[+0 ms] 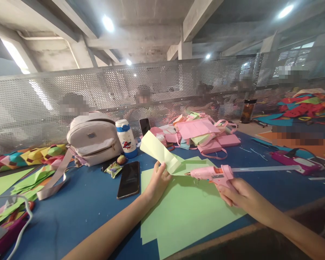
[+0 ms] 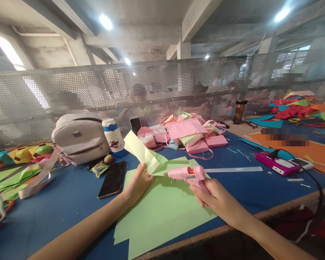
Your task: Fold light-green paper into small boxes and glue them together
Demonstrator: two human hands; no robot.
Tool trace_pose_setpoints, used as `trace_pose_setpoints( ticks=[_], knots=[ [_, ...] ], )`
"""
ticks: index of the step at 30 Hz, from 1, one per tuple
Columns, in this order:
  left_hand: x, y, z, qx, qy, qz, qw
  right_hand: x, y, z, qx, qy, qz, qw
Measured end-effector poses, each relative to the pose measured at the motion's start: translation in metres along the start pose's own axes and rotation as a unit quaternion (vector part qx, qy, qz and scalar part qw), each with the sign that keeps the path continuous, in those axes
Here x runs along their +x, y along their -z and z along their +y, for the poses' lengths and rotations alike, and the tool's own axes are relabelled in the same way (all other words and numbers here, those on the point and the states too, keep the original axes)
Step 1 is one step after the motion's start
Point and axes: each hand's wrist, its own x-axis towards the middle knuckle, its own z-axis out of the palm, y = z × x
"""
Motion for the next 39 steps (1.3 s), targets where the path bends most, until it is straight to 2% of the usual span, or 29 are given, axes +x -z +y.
trace_pose_setpoints(
  ticks=[5, 14, 27, 39],
  knots=[
    [-0.001, 0.0, 0.0, 0.005, -0.001, -0.016, 1.0, -0.002, 0.001, 0.003, -0.012, -0.004, -0.002, 1.0],
    [0.0, 0.001, 0.001, 0.004, -0.001, -0.011, 1.0, -0.003, 0.001, 0.007, -0.034, 0.0, 0.001, 0.999],
    [-0.002, -0.004, 0.003, 0.013, -0.001, -0.003, 1.0, -0.01, 0.001, 0.006, -0.112, 0.019, 0.055, 0.992],
    [-0.002, -0.005, 0.004, 0.008, 0.0, 0.006, 1.0, -0.013, -0.004, 0.011, -0.112, 0.012, 0.058, 0.992]
  ],
)
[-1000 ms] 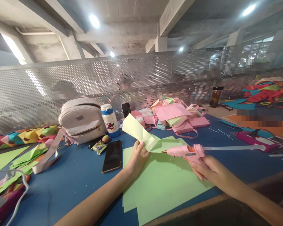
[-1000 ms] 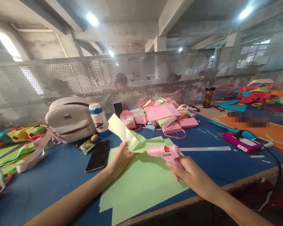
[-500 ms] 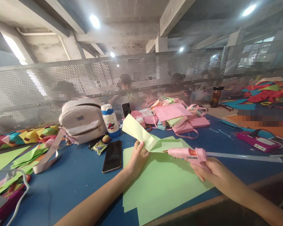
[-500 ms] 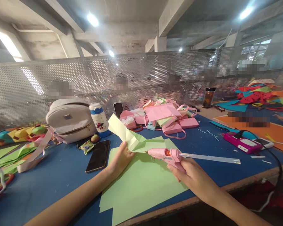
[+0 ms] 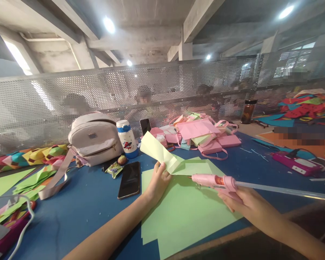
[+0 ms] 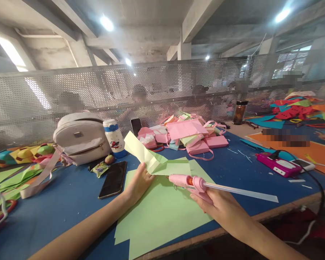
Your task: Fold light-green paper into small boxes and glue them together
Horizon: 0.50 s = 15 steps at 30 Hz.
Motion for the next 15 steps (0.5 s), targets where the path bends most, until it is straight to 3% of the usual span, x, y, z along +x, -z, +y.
trace_pose_setpoints(
  ticks=[9, 15],
  knots=[
    [0.001, 0.0, 0.0, -0.003, 0.007, 0.011, 1.0, 0.002, -0.003, -0.006, 0.004, 0.014, -0.024, 1.0],
    [0.002, 0.0, 0.0, -0.002, 0.011, 0.008, 1.0, 0.005, 0.009, 0.0, 0.082, 0.011, -0.021, 0.996]
  ],
)
